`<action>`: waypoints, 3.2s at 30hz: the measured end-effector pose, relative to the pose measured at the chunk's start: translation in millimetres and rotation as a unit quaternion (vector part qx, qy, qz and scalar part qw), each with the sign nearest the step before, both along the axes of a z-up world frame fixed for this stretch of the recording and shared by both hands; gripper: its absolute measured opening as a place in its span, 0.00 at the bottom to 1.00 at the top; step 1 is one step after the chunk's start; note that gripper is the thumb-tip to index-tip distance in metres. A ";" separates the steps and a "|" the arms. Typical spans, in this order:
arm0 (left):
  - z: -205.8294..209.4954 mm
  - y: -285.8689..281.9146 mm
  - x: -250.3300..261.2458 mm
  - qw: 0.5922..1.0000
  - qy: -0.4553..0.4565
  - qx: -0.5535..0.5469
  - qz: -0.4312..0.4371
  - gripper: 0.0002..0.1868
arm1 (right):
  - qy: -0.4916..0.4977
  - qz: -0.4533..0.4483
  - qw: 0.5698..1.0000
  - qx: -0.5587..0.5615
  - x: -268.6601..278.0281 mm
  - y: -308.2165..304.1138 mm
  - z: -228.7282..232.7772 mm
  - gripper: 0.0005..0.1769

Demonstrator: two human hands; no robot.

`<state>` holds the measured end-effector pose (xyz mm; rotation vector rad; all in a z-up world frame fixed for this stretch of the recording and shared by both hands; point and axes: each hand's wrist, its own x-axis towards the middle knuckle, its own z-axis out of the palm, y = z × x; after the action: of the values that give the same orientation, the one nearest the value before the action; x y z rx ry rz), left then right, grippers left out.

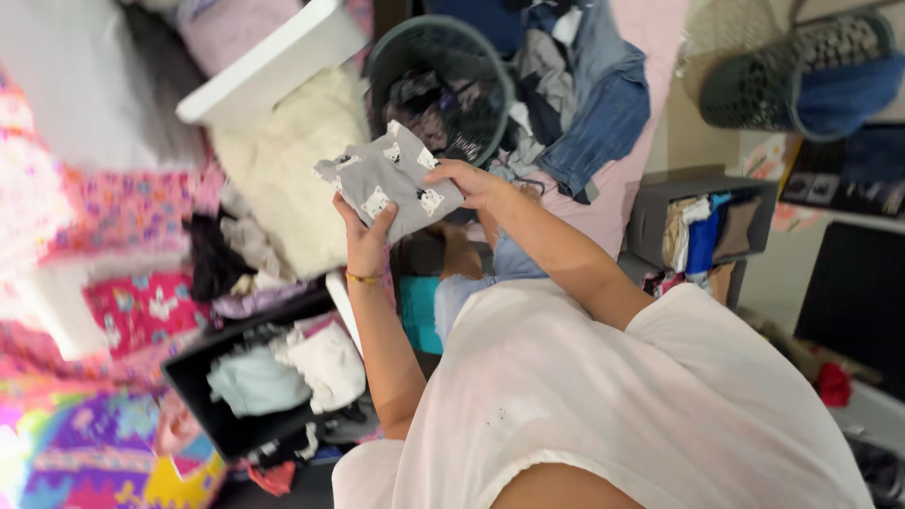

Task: The person sorts various items of clothing from bins and baskets on a bed, folding them by hand and placing them into a closet.

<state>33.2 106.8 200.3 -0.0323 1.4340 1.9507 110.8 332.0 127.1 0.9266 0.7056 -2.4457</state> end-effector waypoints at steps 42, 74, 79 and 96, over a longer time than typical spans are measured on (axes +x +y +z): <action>2.8 792.5 226.2 0.932 -0.035 -0.019 -0.361 0.34 | -0.004 -0.435 0.886 0.163 360.0 655.4 118.0 0.33; -19.6 1457.7 27.9 0.786 -0.020 -0.039 -0.616 0.20 | -0.057 -0.566 0.814 0.115 197.6 1223.5 84.0 0.26; -5.6 1599.4 39.3 0.781 0.008 -0.029 -0.624 0.19 | -0.065 -0.559 0.820 0.100 206.3 1342.9 99.9 0.25; 59.1 1951.8 45.0 0.646 0.225 0.050 -0.728 0.30 | -0.004 -0.661 0.709 0.246 202.1 1618.4 132.1 0.47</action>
<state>78.2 2058.5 259.3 1.3237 0.9271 0.5926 312.9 1950.5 259.2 2.2638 0.8602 -3.4527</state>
